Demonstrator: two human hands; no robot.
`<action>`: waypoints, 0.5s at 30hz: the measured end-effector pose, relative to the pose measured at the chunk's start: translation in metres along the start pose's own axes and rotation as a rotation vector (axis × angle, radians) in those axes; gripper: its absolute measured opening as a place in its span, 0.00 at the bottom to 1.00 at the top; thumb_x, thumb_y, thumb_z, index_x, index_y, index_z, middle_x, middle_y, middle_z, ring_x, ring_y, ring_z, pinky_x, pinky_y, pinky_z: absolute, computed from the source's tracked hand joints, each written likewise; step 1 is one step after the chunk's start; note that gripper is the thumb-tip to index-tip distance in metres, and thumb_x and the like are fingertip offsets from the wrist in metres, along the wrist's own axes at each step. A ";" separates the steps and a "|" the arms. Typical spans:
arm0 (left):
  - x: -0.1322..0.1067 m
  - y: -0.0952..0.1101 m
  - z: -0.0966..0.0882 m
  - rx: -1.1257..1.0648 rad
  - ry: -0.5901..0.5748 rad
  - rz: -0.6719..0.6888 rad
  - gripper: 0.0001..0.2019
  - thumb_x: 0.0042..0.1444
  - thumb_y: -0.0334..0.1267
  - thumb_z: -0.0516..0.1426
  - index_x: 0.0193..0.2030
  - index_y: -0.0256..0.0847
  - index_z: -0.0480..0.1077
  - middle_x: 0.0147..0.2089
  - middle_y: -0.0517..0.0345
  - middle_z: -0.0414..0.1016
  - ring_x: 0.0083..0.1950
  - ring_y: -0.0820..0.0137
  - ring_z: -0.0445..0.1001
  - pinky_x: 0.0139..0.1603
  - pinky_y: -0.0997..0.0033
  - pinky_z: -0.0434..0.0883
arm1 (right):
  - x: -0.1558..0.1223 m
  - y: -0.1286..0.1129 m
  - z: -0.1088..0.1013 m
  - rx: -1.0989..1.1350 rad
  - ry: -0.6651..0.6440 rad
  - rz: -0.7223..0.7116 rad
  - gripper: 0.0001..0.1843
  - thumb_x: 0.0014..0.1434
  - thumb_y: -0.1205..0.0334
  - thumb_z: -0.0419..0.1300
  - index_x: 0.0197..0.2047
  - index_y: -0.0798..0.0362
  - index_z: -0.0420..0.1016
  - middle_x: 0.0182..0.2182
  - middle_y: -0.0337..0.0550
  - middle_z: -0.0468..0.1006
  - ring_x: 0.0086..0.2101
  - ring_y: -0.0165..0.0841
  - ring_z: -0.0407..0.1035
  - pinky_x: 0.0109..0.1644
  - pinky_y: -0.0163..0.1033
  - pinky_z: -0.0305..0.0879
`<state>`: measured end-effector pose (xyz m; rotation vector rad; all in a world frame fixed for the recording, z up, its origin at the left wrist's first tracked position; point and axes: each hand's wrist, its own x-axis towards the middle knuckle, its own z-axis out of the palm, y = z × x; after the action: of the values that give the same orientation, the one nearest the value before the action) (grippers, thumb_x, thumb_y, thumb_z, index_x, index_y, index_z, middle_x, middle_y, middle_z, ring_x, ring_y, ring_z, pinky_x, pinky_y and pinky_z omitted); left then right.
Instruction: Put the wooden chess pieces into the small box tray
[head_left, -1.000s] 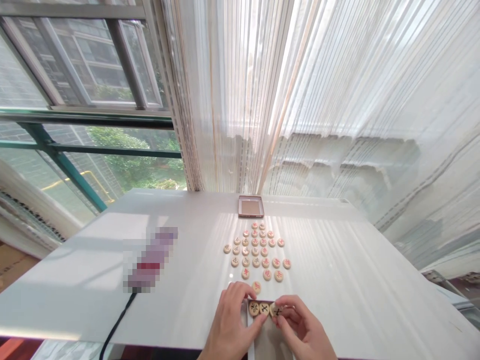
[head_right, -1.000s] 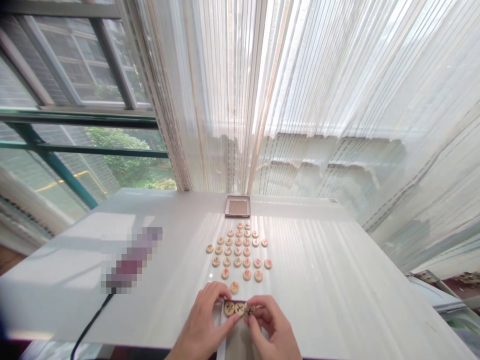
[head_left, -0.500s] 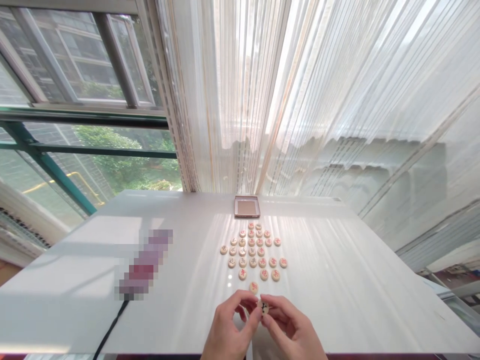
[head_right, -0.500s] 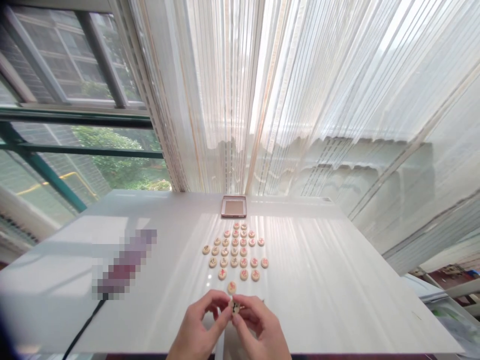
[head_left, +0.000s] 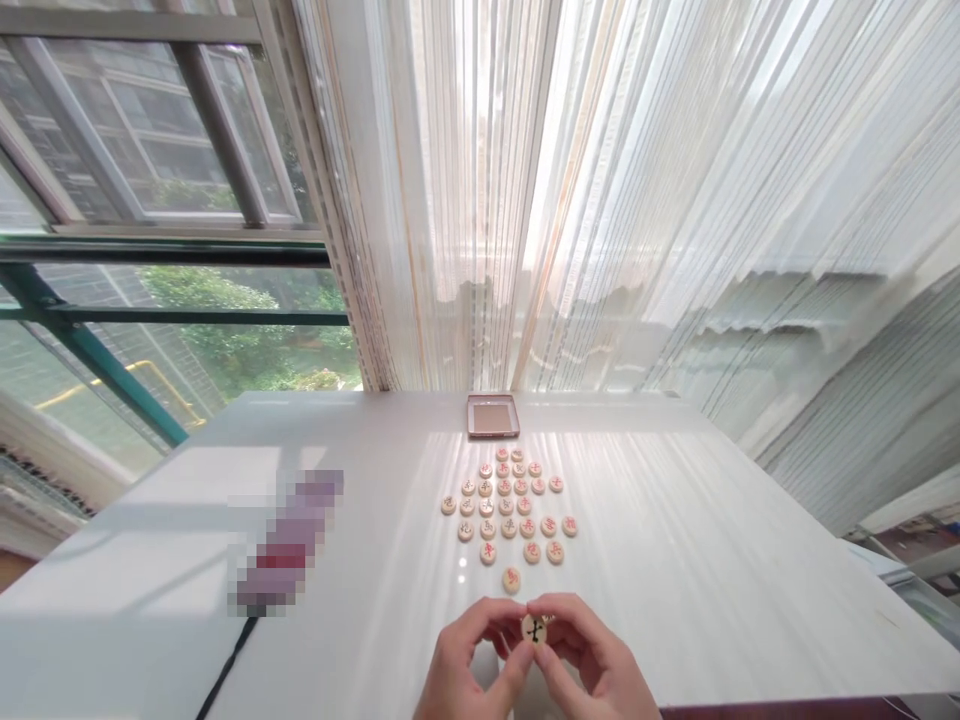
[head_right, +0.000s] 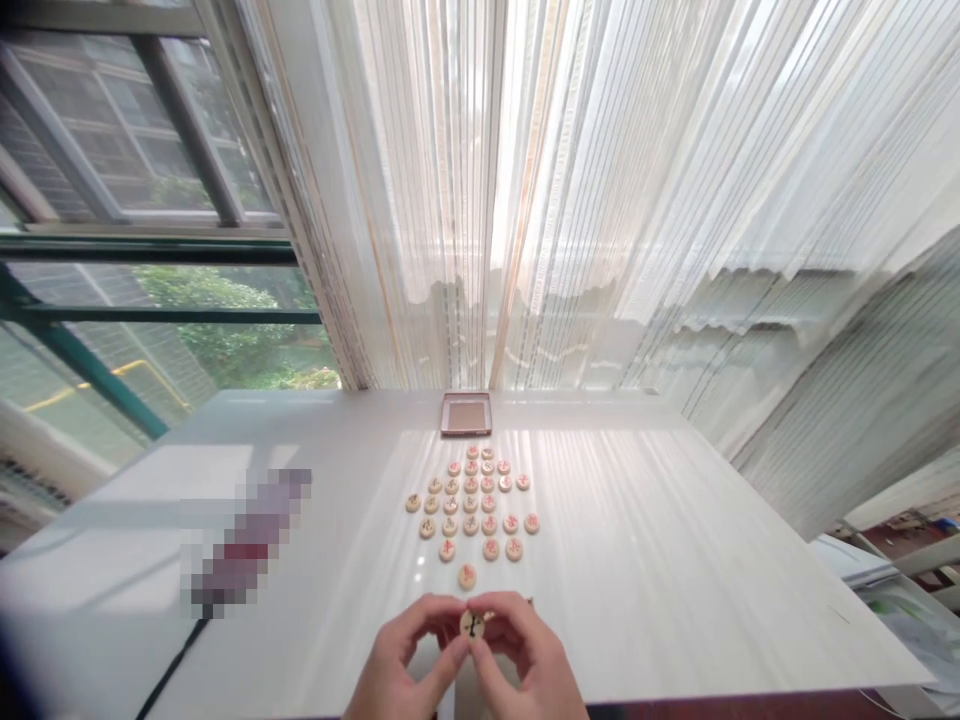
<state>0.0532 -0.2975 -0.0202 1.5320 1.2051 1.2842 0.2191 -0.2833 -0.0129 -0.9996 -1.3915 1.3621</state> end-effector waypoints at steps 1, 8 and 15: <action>0.000 0.002 -0.003 0.016 -0.011 0.010 0.12 0.64 0.46 0.61 0.46 0.43 0.79 0.37 0.54 0.83 0.36 0.67 0.79 0.42 0.72 0.78 | 0.000 -0.002 0.001 0.002 -0.002 0.019 0.20 0.62 0.43 0.66 0.47 0.49 0.80 0.40 0.48 0.83 0.40 0.41 0.80 0.49 0.42 0.76; -0.002 0.002 -0.040 0.362 -0.081 0.108 0.11 0.67 0.38 0.58 0.55 0.48 0.74 0.51 0.53 0.81 0.51 0.62 0.79 0.55 0.63 0.77 | 0.001 -0.021 -0.009 -0.127 -0.040 0.124 0.15 0.63 0.48 0.65 0.42 0.52 0.80 0.41 0.48 0.85 0.43 0.42 0.80 0.51 0.41 0.74; -0.014 0.002 -0.045 0.580 -0.208 0.212 0.20 0.61 0.31 0.60 0.59 0.47 0.71 0.66 0.47 0.71 0.65 0.55 0.72 0.65 0.52 0.75 | -0.002 -0.022 -0.008 -0.218 -0.089 0.142 0.10 0.64 0.53 0.63 0.41 0.51 0.78 0.40 0.45 0.83 0.41 0.39 0.80 0.49 0.40 0.76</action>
<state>0.0093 -0.3124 -0.0134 2.1985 1.3751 0.9062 0.2283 -0.2845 0.0087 -1.2120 -1.5868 1.3935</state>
